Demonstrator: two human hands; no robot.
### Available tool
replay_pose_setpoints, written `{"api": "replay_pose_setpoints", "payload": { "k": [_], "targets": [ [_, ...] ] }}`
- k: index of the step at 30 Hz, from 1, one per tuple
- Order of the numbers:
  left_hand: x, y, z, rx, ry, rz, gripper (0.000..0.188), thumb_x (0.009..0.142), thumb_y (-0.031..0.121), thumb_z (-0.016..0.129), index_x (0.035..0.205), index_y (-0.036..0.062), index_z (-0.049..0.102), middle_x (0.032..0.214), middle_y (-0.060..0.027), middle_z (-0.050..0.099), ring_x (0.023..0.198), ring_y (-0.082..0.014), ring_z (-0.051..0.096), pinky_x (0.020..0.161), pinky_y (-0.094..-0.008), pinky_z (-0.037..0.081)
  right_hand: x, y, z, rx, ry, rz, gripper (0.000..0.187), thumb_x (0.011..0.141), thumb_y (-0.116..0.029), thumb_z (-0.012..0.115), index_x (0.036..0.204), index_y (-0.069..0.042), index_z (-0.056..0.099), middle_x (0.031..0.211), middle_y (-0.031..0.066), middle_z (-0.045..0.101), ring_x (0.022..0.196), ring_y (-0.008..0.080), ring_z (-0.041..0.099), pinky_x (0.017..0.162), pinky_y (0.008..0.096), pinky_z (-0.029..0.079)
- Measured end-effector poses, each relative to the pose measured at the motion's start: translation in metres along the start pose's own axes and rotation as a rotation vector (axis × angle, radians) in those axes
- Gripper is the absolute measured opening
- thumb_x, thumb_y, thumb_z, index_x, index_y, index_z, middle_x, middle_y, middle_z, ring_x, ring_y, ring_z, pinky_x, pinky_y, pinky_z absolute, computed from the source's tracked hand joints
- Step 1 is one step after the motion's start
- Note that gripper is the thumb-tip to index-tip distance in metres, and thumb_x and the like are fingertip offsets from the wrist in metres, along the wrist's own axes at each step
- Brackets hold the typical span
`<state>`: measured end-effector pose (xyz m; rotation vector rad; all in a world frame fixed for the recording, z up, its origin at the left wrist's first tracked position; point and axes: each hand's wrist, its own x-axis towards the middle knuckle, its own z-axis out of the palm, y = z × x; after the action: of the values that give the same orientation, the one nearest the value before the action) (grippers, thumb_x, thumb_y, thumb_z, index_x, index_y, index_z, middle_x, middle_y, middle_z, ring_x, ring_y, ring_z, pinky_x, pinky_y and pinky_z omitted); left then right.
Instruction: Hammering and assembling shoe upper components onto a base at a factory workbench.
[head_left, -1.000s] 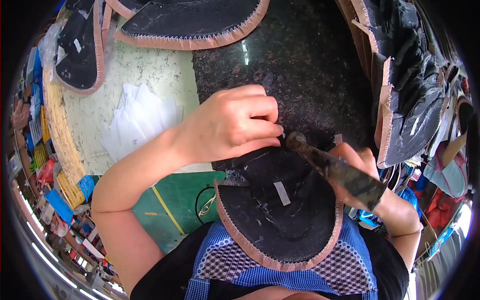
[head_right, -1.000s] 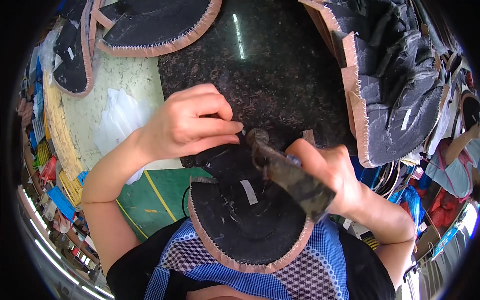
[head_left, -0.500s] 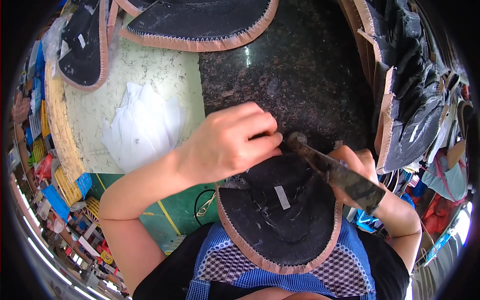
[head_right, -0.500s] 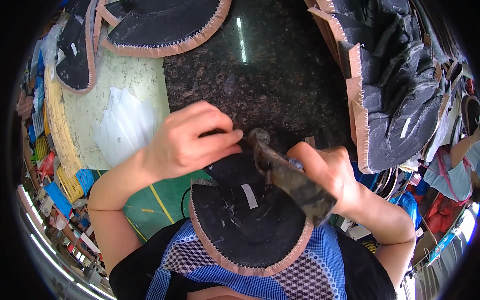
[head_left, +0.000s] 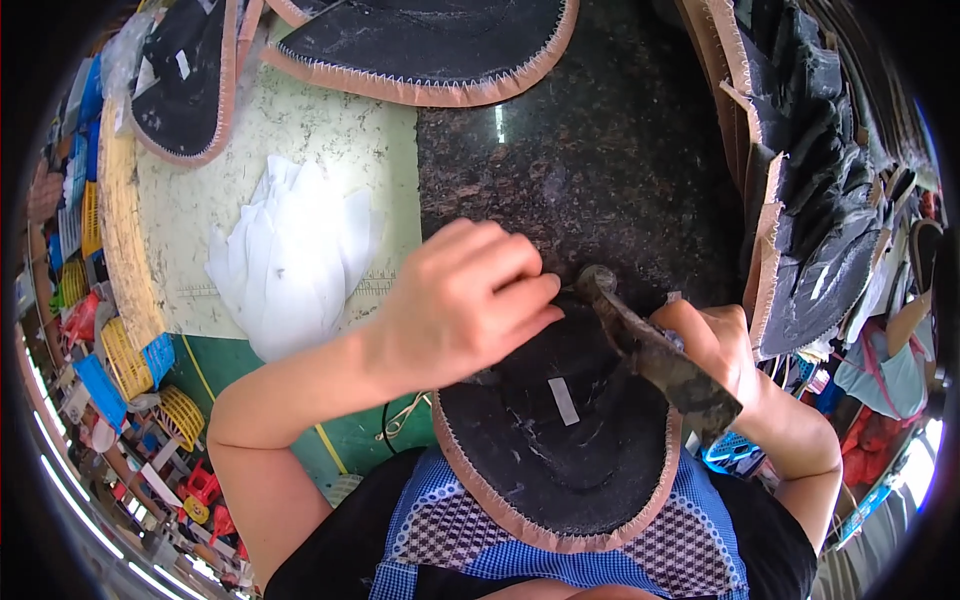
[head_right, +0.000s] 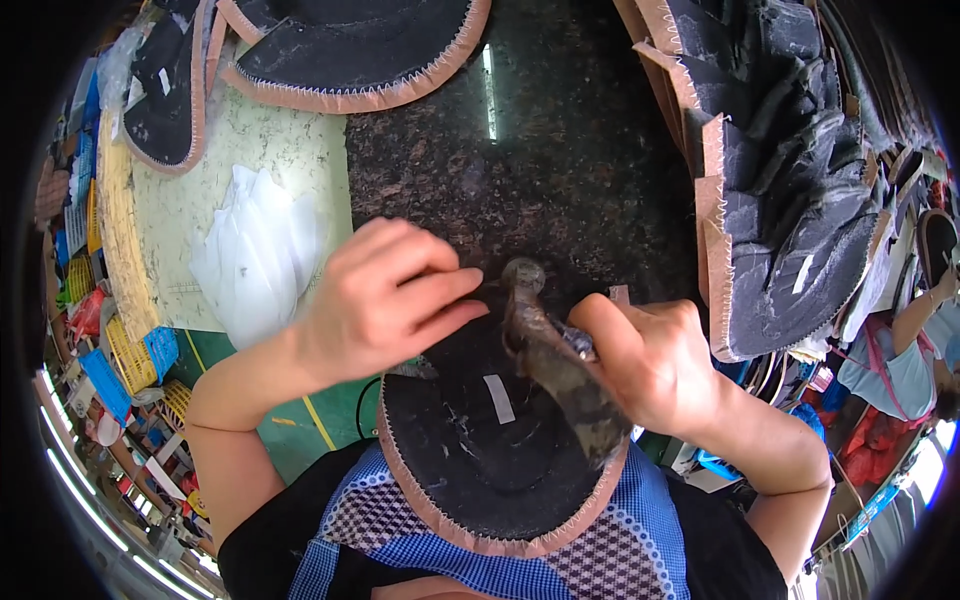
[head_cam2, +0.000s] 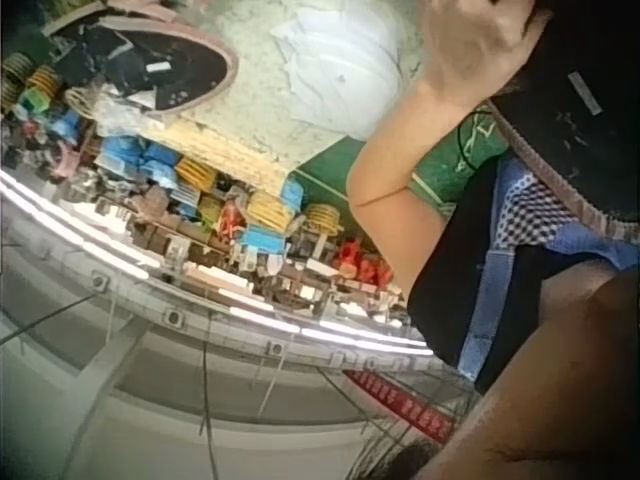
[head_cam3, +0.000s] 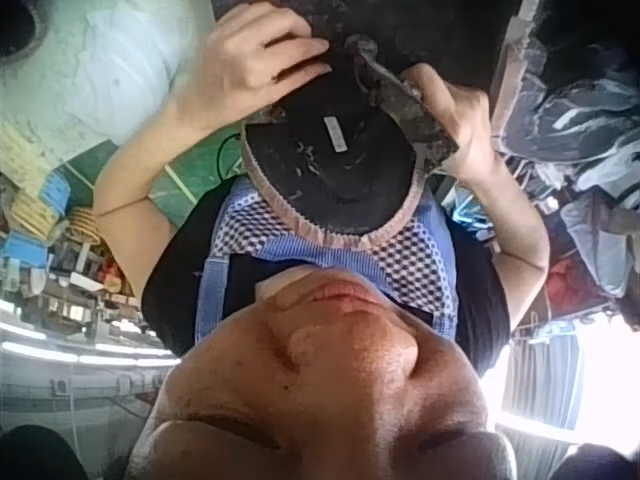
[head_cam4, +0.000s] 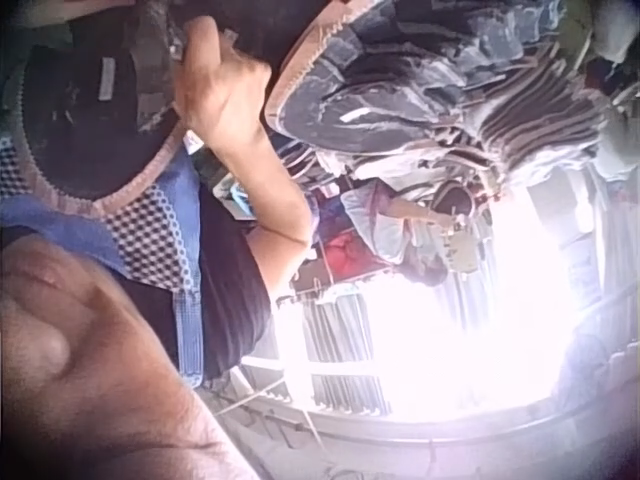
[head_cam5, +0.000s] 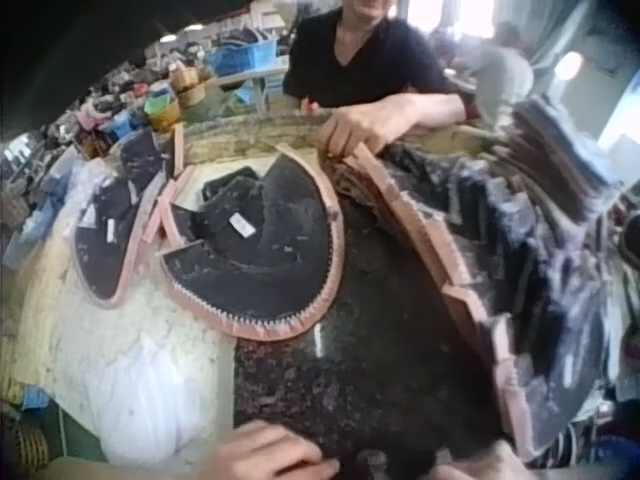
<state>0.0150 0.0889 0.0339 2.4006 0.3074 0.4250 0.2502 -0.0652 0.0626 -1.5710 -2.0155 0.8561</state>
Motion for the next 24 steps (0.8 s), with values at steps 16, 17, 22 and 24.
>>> {"api": "replay_pose_setpoints", "payload": {
  "k": [16, 17, 22, 24],
  "targets": [
    [-0.016, 0.002, 0.018, -0.078, 0.14, -0.011, 0.02, 0.069, 0.006, 0.084, 0.086, 0.0043, 0.074, 0.083, -0.004, 0.062, 0.077, -0.0219, 0.06, 0.065, -0.0348, 0.049, 0.007, -0.024, -0.009, 0.178, 0.105, 0.294, 0.014, 0.09, -0.011, 0.068, 0.094, 0.0, 0.062, 0.075, 0.0118, 0.06, 0.06, 0.0249, 0.062, 0.053, 0.0321, 0.046],
    [-0.017, 0.004, 0.018, -0.07, 0.131, -0.044, 0.019, 0.07, 0.006, 0.084, 0.085, 0.0046, 0.074, 0.082, -0.004, 0.062, 0.076, -0.0219, 0.06, 0.065, -0.0346, 0.049, 0.006, -0.027, -0.012, 0.155, 0.206, 0.284, 0.014, 0.093, -0.011, 0.065, 0.092, 0.003, 0.062, 0.08, 0.0125, 0.057, 0.064, 0.0231, 0.058, 0.057, 0.0312, 0.045],
    [-0.011, -0.001, 0.016, -0.157, 0.114, -0.119, 0.015, 0.071, 0.004, 0.082, 0.083, 0.0053, 0.073, 0.079, -0.0038, 0.063, 0.073, -0.0215, 0.061, 0.064, -0.0342, 0.049, 0.002, -0.026, -0.023, -0.008, 0.141, 0.194, 0.014, 0.089, -0.011, 0.065, 0.096, 0.002, 0.063, 0.079, 0.0118, 0.058, 0.059, 0.025, 0.057, 0.059, 0.0332, 0.046],
    [-0.006, -0.001, 0.015, -0.121, 0.077, -0.115, 0.014, 0.072, 0.005, 0.081, 0.083, 0.0053, 0.073, 0.079, -0.0035, 0.063, 0.072, -0.0213, 0.061, 0.063, -0.0338, 0.049, -0.003, -0.016, -0.016, 0.149, 0.106, 0.189, 0.02, 0.083, -0.01, 0.07, 0.097, 0.003, 0.064, 0.079, 0.013, 0.061, 0.061, 0.0269, 0.061, 0.058, 0.0356, 0.047]
  ]
}}
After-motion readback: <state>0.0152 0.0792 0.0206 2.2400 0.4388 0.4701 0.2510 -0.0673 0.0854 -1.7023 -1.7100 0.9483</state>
